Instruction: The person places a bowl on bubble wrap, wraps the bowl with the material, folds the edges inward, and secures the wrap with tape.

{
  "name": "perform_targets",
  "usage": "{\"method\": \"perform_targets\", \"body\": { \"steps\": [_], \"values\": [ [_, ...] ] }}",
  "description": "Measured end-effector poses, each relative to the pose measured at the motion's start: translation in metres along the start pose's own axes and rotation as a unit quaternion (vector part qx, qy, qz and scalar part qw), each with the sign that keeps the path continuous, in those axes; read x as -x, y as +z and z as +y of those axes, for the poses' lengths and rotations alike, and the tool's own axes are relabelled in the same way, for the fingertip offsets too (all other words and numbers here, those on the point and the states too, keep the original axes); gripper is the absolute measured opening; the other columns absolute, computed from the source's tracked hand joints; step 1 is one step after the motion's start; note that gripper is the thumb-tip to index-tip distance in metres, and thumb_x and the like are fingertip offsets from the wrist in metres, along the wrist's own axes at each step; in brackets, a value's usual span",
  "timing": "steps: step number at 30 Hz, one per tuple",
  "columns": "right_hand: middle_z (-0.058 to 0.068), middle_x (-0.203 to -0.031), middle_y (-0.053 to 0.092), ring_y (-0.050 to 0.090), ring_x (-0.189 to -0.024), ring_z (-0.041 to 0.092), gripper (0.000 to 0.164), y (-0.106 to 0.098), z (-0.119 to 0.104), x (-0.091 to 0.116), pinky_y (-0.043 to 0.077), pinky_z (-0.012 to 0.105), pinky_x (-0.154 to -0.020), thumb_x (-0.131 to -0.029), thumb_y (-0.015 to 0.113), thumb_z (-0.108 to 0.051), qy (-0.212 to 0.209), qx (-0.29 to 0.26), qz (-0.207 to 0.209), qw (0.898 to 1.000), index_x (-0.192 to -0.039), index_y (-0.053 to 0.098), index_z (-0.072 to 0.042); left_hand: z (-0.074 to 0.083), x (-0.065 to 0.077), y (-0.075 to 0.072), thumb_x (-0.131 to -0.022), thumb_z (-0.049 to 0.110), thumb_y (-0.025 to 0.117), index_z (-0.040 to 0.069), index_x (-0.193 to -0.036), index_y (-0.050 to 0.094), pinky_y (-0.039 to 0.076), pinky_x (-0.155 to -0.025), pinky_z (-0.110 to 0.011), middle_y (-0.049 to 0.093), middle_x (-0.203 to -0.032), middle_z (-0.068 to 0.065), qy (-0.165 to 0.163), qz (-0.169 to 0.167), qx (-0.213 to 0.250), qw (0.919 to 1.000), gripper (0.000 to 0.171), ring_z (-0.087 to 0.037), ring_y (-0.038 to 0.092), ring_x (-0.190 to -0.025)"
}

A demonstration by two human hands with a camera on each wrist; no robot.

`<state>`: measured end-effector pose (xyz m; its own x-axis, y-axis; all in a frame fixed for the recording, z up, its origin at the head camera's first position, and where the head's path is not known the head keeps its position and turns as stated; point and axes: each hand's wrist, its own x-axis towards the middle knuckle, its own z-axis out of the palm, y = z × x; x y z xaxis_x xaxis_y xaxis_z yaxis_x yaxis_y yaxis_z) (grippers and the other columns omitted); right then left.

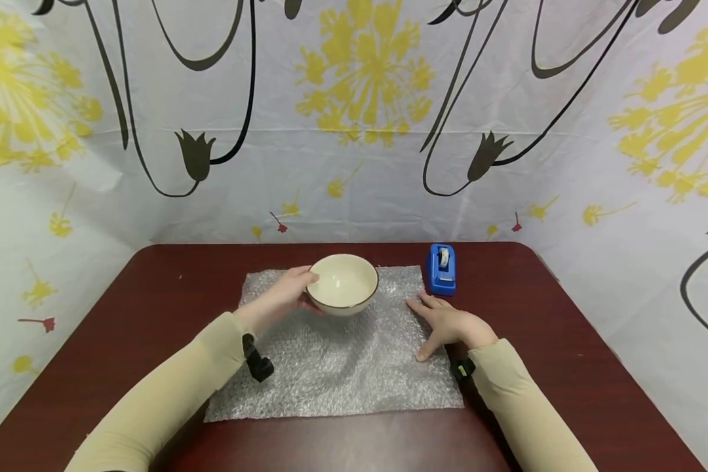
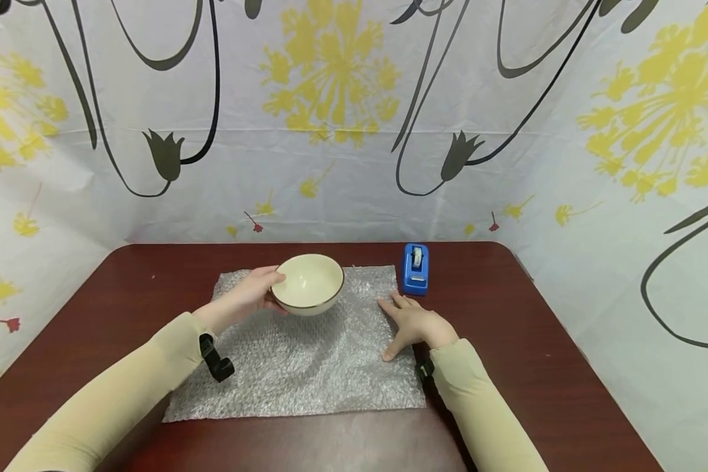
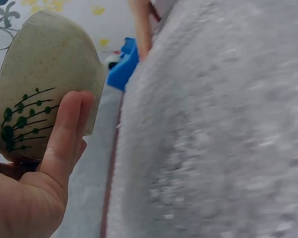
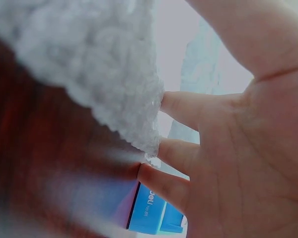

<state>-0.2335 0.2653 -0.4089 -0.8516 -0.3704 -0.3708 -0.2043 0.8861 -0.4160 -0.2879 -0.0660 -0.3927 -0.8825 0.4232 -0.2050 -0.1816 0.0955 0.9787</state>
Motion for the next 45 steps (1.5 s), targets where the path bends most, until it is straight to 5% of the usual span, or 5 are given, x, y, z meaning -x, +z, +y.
{"method": "perform_targets", "body": {
  "steps": [13,36,41,43,45],
  "values": [
    [0.024,-0.159,0.003,0.003,-0.142,0.048,0.116,-0.001,0.001,-0.001,0.020,0.066,-0.107,-0.066,0.089,-0.038,-0.004,0.000,0.001,1.000,-0.155,0.021,-0.009,-0.029,0.001,0.010,-0.101,0.011,0.037,-0.006,-0.147,0.031,0.058,-0.066,-0.043,0.060,-0.113,-0.031,-0.003,-0.008,-0.010,0.9999,0.049,-0.027,0.067,-0.068],
    [0.026,-0.158,0.002,0.001,-0.141,0.050,0.114,-0.004,0.000,-0.002,0.020,0.068,-0.106,-0.069,0.087,-0.039,-0.018,-0.005,-0.011,1.000,-0.155,0.020,-0.006,-0.037,0.005,0.011,-0.105,0.025,0.039,-0.003,-0.148,0.032,0.058,-0.064,-0.041,0.057,-0.115,-0.027,-0.027,0.000,-0.048,0.9985,0.051,-0.026,0.065,-0.067],
    [0.031,-0.156,0.005,0.006,-0.141,0.051,0.110,-0.008,0.004,-0.004,0.023,0.066,-0.105,-0.074,0.084,-0.040,-0.054,-0.025,0.000,0.998,-0.153,0.020,0.000,-0.023,0.011,-0.009,-0.105,0.038,0.038,-0.004,-0.144,0.039,0.058,-0.062,-0.038,0.059,-0.119,-0.027,-0.006,0.018,-0.148,0.9888,0.057,-0.027,0.066,-0.067],
    [0.033,-0.154,0.008,0.012,-0.140,0.051,0.105,-0.011,0.005,-0.005,0.027,0.065,-0.104,-0.078,0.080,-0.042,-0.062,-0.025,0.019,0.998,-0.152,0.021,0.003,-0.016,0.015,-0.023,-0.105,0.039,0.039,-0.002,-0.144,0.042,0.057,-0.066,-0.039,0.060,-0.121,-0.025,0.027,0.025,-0.219,0.9749,0.057,-0.029,0.067,-0.076],
    [0.034,-0.153,0.012,0.019,-0.138,0.051,0.098,-0.013,0.003,-0.006,0.030,0.064,-0.103,-0.082,0.077,-0.042,-0.058,-0.013,0.045,0.997,-0.151,0.025,0.004,-0.012,0.019,-0.034,-0.104,0.037,0.042,-0.001,-0.142,0.046,0.056,-0.076,-0.042,0.058,-0.127,-0.023,0.068,0.031,-0.295,0.9526,0.053,-0.032,0.066,-0.092]
  ]
}}
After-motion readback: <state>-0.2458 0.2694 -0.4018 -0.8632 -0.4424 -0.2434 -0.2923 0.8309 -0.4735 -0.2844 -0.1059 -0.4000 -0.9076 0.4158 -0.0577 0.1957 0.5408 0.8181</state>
